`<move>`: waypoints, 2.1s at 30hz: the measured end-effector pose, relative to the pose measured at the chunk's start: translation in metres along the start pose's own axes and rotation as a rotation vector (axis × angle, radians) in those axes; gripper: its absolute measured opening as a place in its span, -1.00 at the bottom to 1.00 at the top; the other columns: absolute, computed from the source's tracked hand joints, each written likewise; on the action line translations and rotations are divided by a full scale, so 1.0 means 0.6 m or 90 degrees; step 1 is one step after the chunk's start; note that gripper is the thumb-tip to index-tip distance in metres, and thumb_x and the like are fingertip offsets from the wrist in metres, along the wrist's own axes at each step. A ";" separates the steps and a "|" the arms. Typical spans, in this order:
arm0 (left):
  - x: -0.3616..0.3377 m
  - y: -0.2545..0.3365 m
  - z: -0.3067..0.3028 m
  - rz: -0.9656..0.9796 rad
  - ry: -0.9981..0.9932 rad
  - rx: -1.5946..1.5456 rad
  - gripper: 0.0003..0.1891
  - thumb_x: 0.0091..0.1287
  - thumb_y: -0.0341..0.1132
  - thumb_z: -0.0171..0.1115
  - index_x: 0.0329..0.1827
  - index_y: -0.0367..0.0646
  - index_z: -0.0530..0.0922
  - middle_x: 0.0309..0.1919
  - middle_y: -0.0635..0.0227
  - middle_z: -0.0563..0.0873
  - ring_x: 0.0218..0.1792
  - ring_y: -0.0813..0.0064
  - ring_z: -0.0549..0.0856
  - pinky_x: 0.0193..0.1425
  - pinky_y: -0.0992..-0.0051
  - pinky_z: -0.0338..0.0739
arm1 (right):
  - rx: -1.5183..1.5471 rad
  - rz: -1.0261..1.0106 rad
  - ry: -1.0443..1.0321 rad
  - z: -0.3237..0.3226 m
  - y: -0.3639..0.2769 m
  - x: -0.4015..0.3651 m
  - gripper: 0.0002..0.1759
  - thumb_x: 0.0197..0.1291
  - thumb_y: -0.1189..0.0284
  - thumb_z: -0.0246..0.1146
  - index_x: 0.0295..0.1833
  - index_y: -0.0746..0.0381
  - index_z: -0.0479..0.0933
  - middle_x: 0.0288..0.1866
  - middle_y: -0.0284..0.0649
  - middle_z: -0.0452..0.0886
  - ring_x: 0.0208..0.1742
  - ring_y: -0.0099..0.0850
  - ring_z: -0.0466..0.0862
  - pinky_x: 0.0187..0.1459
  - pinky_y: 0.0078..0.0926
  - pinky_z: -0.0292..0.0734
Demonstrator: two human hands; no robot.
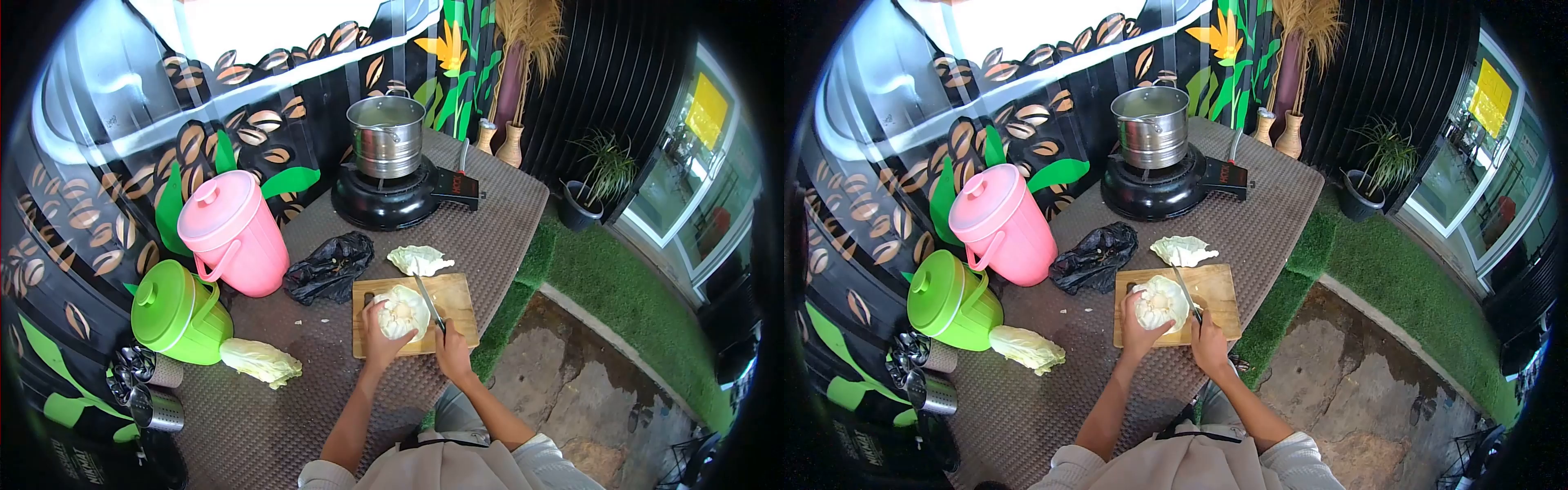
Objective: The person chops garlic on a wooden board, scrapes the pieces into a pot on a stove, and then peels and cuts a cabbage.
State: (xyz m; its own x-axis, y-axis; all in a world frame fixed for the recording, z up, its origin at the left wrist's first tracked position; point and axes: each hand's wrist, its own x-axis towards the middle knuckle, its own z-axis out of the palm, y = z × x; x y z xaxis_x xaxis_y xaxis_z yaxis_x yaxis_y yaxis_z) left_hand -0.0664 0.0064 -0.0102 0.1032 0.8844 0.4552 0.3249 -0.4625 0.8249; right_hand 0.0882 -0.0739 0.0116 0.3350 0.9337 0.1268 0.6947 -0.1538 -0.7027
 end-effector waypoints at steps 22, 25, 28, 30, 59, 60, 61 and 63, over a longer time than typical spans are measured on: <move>0.049 -0.026 -0.042 -0.036 -0.264 -0.115 -0.10 -0.26 -0.29 0.73 0.22 -0.08 0.39 0.26 0.14 0.34 0.31 0.12 0.38 0.39 0.23 0.33 | 0.045 -0.120 -0.166 -0.072 0.010 0.075 -0.61 0.44 0.16 0.11 -0.05 0.32 0.57 -0.42 0.00 0.61 -0.36 -0.15 0.62 -0.28 -0.21 0.48; 0.048 -0.018 -0.042 -0.020 -0.259 -0.100 -0.12 -0.26 -0.30 0.72 0.20 -0.07 0.40 0.25 0.14 0.34 0.31 0.10 0.39 0.39 0.22 0.33 | -0.035 -0.089 -0.127 -0.071 0.000 0.069 -0.59 0.42 0.13 0.11 0.05 0.25 0.57 -0.36 0.11 0.66 -0.25 0.06 0.68 -0.18 -0.03 0.54; 0.047 -0.008 -0.040 -0.016 -0.241 -0.102 -0.13 -0.27 -0.32 0.72 0.19 -0.07 0.41 0.25 0.14 0.34 0.32 0.10 0.38 0.39 0.22 0.33 | -0.050 -0.112 -0.073 -0.071 -0.012 0.056 -0.64 0.42 0.15 0.12 -0.01 0.22 0.58 -0.45 0.08 0.64 -0.35 0.08 0.67 -0.26 0.01 0.54; 0.045 -0.005 -0.041 -0.013 -0.243 -0.097 -0.14 -0.27 -0.33 0.72 0.18 -0.07 0.41 0.26 0.14 0.35 0.33 0.10 0.38 0.40 0.22 0.32 | -0.036 -0.141 -0.068 -0.077 -0.017 0.050 -0.66 0.41 0.16 0.12 -0.07 0.22 0.58 -0.49 0.07 0.63 -0.39 0.09 0.67 -0.29 0.04 0.54; 0.066 -0.016 -0.062 -0.052 -0.301 -0.071 0.01 -0.35 -0.36 0.72 0.26 -0.10 0.29 0.29 0.13 0.42 0.34 0.13 0.39 0.43 0.29 0.31 | 0.094 -0.089 -0.024 -0.064 0.024 0.037 -0.62 0.42 0.21 0.14 -0.11 0.38 0.56 -0.37 0.16 0.61 -0.29 0.13 0.61 -0.23 -0.13 0.49; 0.071 -0.015 -0.065 -0.052 -0.316 -0.140 -0.04 -0.32 -0.37 0.71 0.25 -0.12 0.33 0.30 0.12 0.43 0.35 0.12 0.39 0.44 0.29 0.30 | 0.094 -0.089 -0.024 -0.062 0.025 0.038 -0.62 0.42 0.21 0.14 -0.11 0.38 0.56 -0.37 0.16 0.61 -0.29 0.13 0.61 -0.23 -0.13 0.49; 0.078 -0.014 -0.070 -0.052 -0.315 -0.140 -0.04 -0.32 -0.37 0.71 0.25 -0.12 0.33 0.30 0.12 0.43 0.35 0.12 0.39 0.44 0.29 0.30 | 0.083 -0.109 -0.033 -0.058 0.027 0.039 -0.62 0.42 0.21 0.14 -0.13 0.38 0.56 -0.41 0.10 0.60 -0.35 0.04 0.62 -0.27 -0.18 0.49; 0.093 -0.018 -0.083 0.004 -0.367 -0.059 -0.17 -0.21 -0.35 0.70 0.23 -0.13 0.48 0.33 0.10 0.42 0.38 0.14 0.40 0.46 0.32 0.30 | 0.072 -0.131 -0.043 -0.050 0.031 0.043 -0.61 0.42 0.21 0.14 -0.16 0.38 0.57 -0.46 0.05 0.60 -0.41 -0.04 0.63 -0.31 -0.24 0.49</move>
State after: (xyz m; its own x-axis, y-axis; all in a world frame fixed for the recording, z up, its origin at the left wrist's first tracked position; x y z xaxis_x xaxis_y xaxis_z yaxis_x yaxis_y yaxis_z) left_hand -0.1111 0.0577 0.0233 0.6082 0.7608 0.2265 0.2411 -0.4490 0.8604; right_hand 0.1287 -0.0623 0.0228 0.1476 0.9618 0.2304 0.6672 0.0751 -0.7411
